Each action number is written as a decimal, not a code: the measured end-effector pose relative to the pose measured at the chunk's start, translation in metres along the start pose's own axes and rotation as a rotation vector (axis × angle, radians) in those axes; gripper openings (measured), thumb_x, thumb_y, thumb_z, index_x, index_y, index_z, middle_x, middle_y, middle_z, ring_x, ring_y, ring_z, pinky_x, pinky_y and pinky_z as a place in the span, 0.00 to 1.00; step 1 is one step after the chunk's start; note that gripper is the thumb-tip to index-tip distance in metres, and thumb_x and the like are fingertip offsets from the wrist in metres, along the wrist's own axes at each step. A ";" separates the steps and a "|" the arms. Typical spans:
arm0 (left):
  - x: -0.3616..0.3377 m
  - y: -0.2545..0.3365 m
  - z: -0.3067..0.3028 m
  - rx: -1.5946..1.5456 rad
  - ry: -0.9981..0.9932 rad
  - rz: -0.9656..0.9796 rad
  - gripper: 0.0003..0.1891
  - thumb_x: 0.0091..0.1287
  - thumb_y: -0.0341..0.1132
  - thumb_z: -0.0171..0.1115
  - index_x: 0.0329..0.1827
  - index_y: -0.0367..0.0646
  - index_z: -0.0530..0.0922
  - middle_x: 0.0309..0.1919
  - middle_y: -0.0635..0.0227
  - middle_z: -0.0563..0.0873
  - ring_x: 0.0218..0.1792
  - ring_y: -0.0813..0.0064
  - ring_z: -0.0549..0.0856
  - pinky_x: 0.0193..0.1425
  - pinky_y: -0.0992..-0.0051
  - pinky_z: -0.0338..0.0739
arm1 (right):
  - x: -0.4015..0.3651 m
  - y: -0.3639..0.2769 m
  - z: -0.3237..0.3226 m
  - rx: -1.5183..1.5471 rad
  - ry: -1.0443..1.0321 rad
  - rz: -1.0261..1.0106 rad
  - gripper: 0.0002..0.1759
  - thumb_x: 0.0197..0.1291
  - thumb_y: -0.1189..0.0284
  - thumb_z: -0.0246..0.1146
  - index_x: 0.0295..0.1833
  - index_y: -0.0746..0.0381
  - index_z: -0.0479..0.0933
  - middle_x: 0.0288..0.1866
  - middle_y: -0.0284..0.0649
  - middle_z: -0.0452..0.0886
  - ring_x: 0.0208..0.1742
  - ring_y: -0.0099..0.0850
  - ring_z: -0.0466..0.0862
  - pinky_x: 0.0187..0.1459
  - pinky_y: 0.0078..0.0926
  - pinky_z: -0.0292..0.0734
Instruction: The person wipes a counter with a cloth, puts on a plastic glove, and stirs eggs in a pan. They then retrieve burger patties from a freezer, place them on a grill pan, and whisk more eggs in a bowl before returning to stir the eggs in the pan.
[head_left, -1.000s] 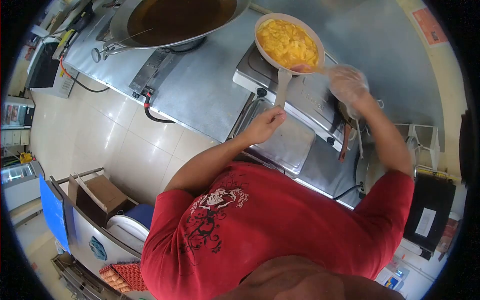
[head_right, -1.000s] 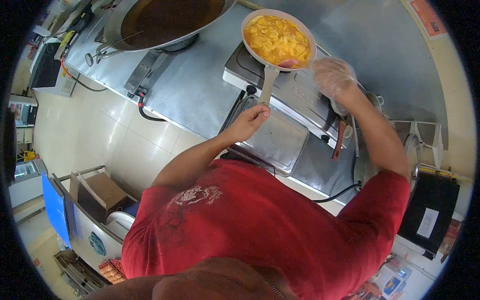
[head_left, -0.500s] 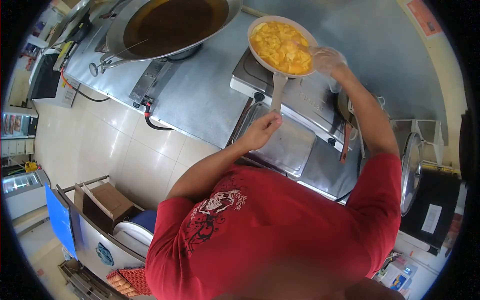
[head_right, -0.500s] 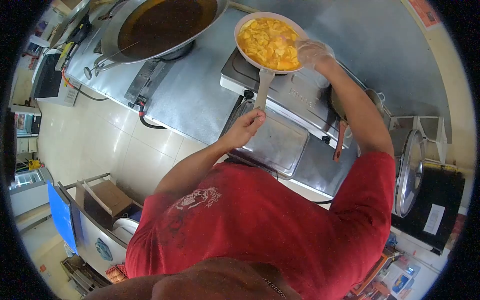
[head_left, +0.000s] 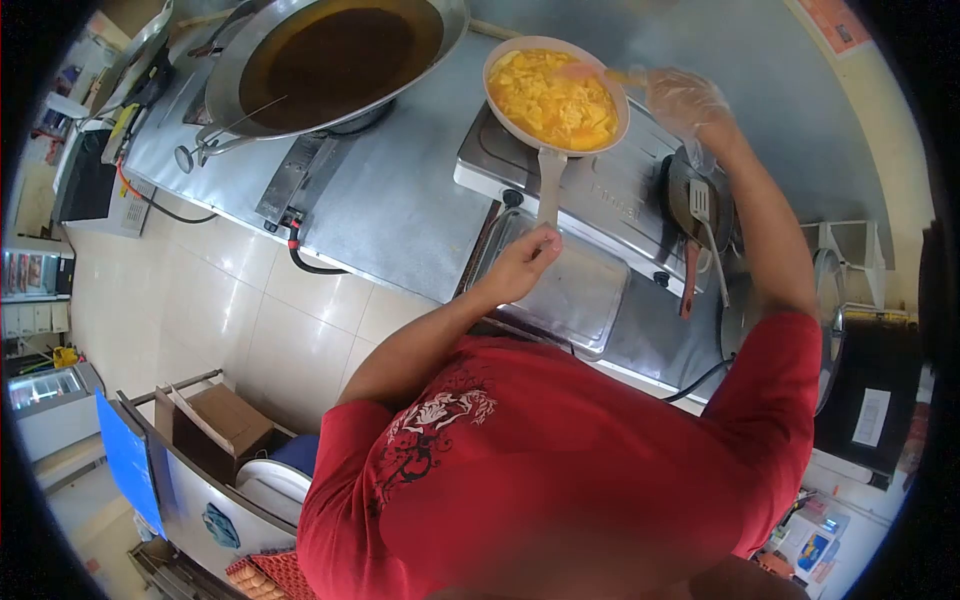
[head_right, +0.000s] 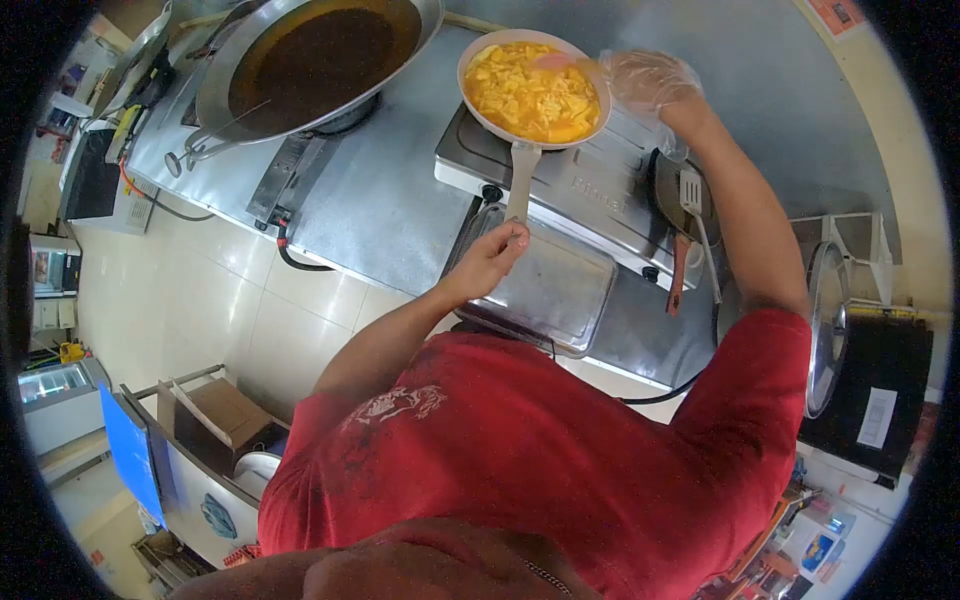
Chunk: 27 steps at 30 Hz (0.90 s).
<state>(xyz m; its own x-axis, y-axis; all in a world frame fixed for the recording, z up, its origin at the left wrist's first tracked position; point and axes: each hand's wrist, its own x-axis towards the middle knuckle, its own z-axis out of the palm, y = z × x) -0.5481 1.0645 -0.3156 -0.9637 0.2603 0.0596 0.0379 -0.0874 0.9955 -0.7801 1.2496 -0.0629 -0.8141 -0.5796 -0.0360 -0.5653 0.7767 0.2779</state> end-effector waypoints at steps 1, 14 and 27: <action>-0.001 0.001 0.001 0.015 0.009 0.006 0.06 0.82 0.39 0.58 0.51 0.48 0.76 0.30 0.81 0.70 0.29 0.88 0.68 0.33 0.82 0.65 | 0.003 -0.005 -0.001 0.018 0.057 -0.026 0.17 0.70 0.64 0.54 0.50 0.63 0.82 0.48 0.53 0.88 0.54 0.49 0.87 0.54 0.44 0.83; -0.006 0.009 0.008 -0.016 0.082 -0.056 0.03 0.78 0.30 0.61 0.49 0.46 0.76 0.32 0.81 0.71 0.28 0.89 0.68 0.31 0.82 0.64 | 0.034 -0.052 0.062 -0.047 0.033 -0.188 0.13 0.69 0.74 0.54 0.47 0.64 0.83 0.42 0.52 0.89 0.45 0.47 0.90 0.46 0.46 0.84; -0.009 -0.003 0.015 -0.074 0.135 -0.168 0.08 0.79 0.37 0.62 0.54 0.44 0.79 0.33 0.77 0.75 0.30 0.87 0.70 0.34 0.80 0.67 | 0.000 0.001 0.046 -0.128 -0.102 0.026 0.14 0.70 0.72 0.53 0.54 0.61 0.81 0.47 0.48 0.88 0.52 0.46 0.88 0.54 0.43 0.83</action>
<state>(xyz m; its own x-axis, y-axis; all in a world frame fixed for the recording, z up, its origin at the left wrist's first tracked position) -0.5355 1.0770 -0.3176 -0.9816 0.1468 -0.1224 -0.1411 -0.1247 0.9821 -0.7869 1.2622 -0.1068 -0.8411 -0.5268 -0.1228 -0.5278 0.7494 0.3999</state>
